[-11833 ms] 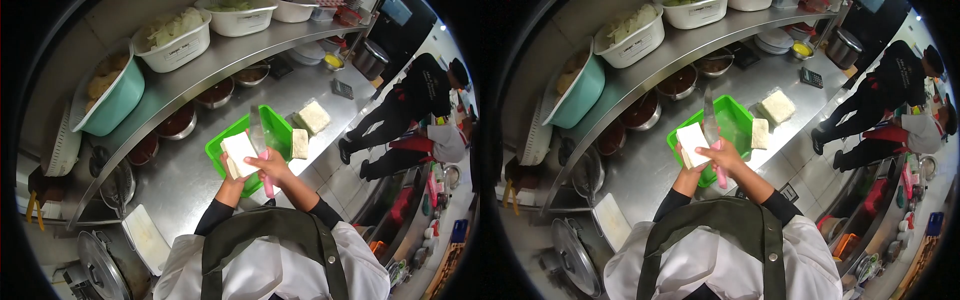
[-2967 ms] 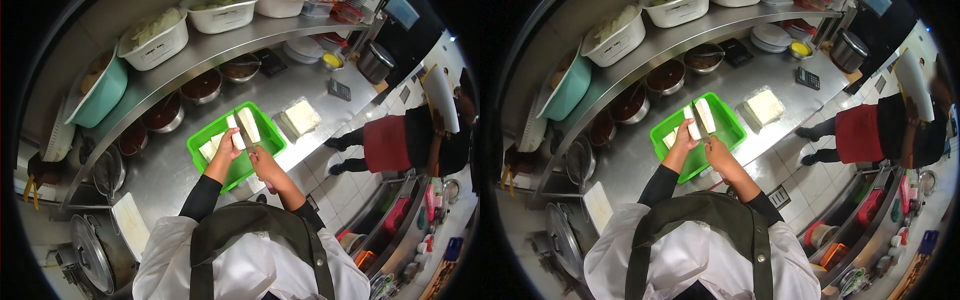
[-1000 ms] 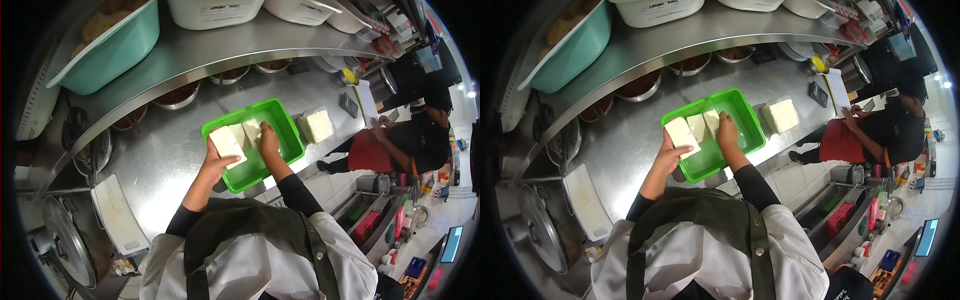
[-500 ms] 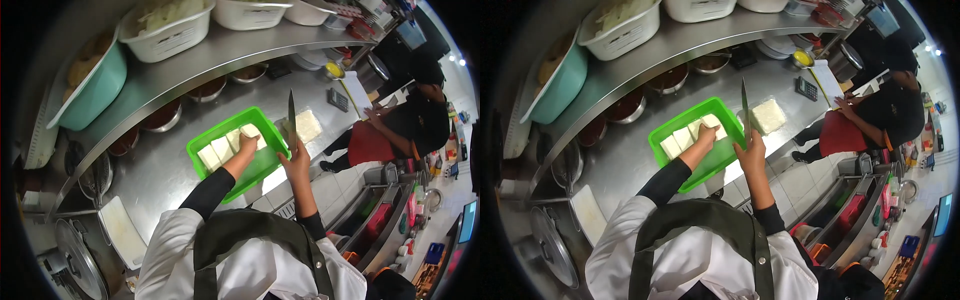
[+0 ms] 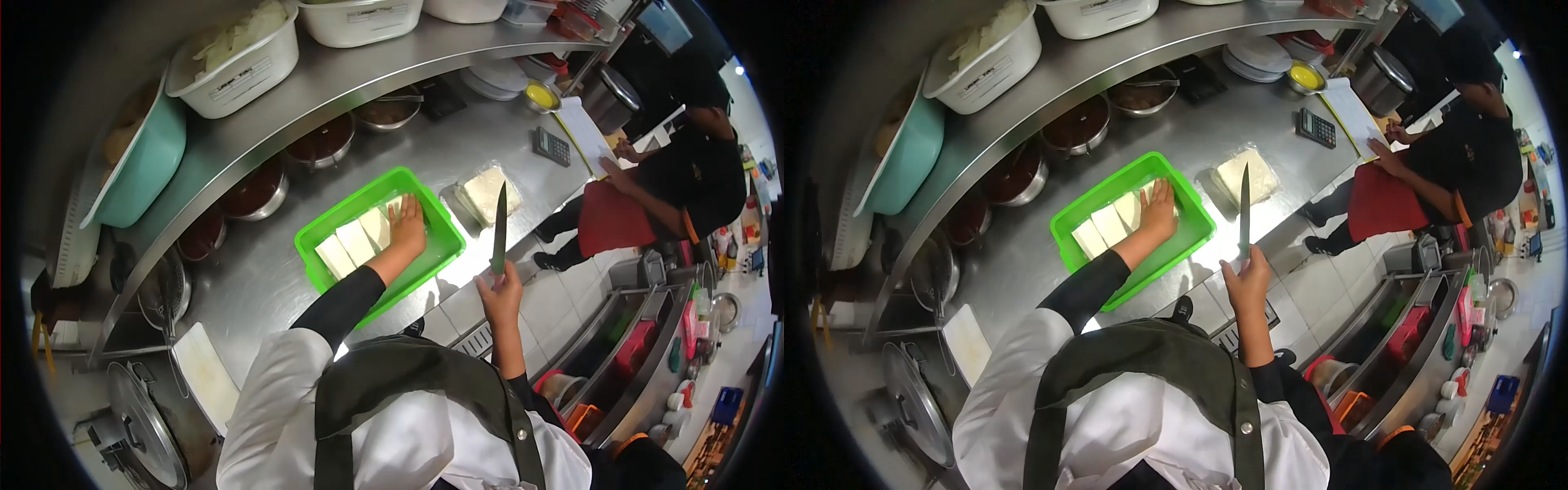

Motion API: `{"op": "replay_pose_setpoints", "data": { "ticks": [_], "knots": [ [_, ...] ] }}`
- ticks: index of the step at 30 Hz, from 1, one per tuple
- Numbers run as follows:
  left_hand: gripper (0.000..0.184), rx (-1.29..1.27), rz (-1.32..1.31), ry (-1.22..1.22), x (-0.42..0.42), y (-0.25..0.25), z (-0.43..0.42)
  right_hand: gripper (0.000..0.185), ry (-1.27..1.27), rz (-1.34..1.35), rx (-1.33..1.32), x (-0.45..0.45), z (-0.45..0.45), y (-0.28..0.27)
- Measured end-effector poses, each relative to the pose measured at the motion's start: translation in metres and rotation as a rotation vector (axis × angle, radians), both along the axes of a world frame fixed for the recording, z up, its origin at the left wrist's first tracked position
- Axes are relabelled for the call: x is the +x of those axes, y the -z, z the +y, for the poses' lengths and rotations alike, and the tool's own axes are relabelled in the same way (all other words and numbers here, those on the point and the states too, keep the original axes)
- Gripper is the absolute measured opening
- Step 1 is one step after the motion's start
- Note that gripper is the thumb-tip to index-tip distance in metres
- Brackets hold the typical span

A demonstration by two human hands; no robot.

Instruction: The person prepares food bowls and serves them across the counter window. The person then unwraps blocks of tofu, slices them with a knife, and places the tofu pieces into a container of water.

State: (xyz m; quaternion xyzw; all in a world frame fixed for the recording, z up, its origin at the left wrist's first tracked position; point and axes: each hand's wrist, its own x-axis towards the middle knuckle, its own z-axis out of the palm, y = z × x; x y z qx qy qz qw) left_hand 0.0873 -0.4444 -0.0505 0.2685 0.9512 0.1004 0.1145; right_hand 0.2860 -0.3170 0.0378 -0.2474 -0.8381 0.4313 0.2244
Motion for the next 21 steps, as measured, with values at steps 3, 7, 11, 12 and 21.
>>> {"op": "replay_pose_setpoints", "data": {
  "ticks": [3, 7, 11, 12, 21],
  "knots": [
    [0.076, -0.128, -0.001, 0.001, -0.007, 0.024, -0.009, 0.037, -0.022, 0.054, -0.029, -0.002, -0.001, 0.001],
    [0.079, -0.152, 0.103, -0.007, -0.01, 0.048, -0.023, 0.035, -0.018, 0.097, -0.036, -0.001, -0.001, 0.0],
    [0.073, -0.13, 0.107, 0.07, -0.002, 0.027, -0.036, 0.034, -0.025, 0.009, -0.03, 0.003, -0.003, -0.01],
    [0.07, -0.137, 0.088, 0.097, 0.002, 0.016, -0.041, 0.034, -0.03, 0.019, -0.014, 0.003, -0.003, -0.01],
    [0.062, -0.019, 0.243, 0.284, -0.001, 0.001, -0.069, 0.043, -0.038, 0.017, 0.167, 0.005, -0.032, -0.023]
  ]
}}
